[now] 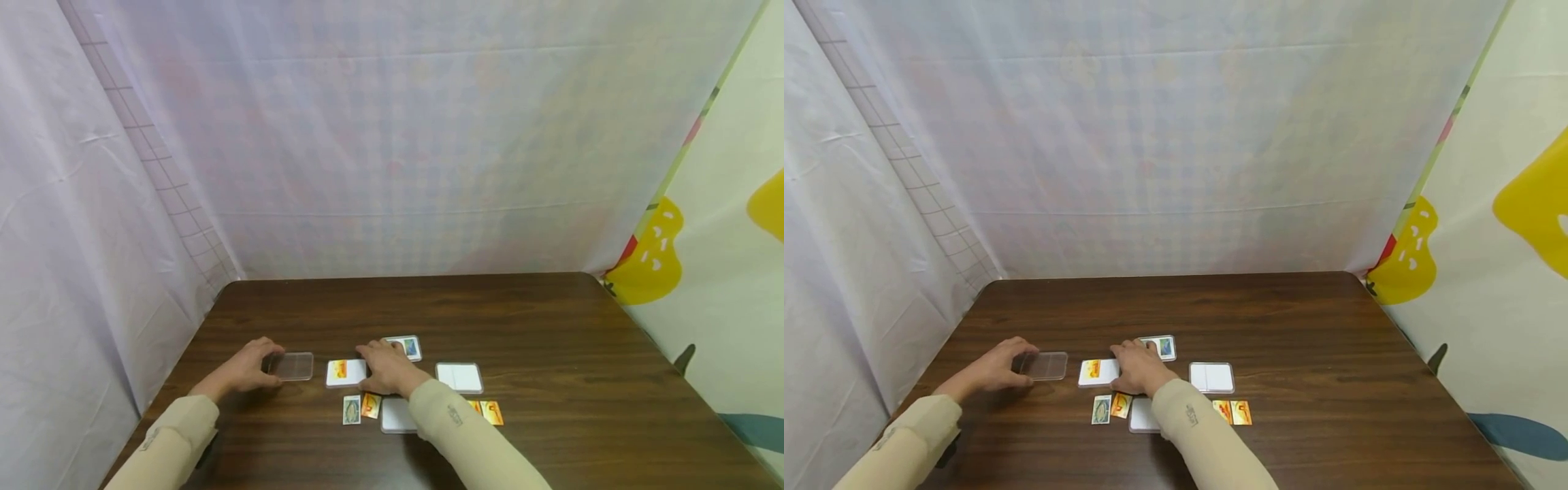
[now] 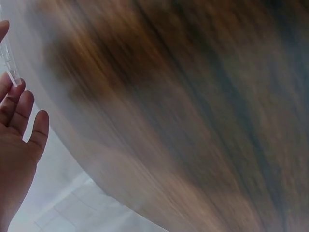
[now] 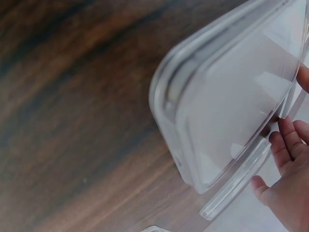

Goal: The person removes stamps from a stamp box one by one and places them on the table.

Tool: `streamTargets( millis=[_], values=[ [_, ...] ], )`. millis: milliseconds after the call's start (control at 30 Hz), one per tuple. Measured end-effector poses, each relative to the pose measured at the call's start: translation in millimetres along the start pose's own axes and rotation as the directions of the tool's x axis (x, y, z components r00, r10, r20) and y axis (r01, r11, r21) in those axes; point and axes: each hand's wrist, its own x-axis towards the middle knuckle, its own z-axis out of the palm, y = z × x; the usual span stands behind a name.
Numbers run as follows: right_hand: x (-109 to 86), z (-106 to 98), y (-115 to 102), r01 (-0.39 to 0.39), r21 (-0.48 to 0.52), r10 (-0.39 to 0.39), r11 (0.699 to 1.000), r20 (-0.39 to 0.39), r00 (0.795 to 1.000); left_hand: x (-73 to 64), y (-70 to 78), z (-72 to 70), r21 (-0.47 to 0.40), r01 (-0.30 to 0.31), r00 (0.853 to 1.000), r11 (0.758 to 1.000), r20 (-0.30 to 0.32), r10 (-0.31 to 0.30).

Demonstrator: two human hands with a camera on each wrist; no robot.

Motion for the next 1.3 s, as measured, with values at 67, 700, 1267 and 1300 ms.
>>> streamTargets(
  millis=[67, 700, 1267, 1300],
  values=[
    [0.2, 0, 0, -0.002, 0.002, 0.002, 1.0, 0.003, 1.0, -1.6, -2.8, -0.4, 0.008, -0.003, 1.0, 1.0, -0.001, 0.003],
    [1.2, 2, 2, -0.003, -0.009, 0.004, 1.0, 0.012, 1.0, -12.0, -17.0, -6.6, 0.053, 0.137, 0.99, 0.989, 0.012, -0.137],
    [0.4, 0, 2, 0.004, -0.011, -0.003, 1.0, 0.012, 1.0, 12.3, 9.9, 5.3, -0.025, 0.095, 0.995, 0.995, -0.042, -0.096],
    [0.6, 0, 2, 0.001, -0.01, -0.001, 1.0, 0.015, 1.0, 14.2, 12.3, 6.1, -0.033, 0.095, 0.994, 0.995, -0.043, -0.096]
  ],
)
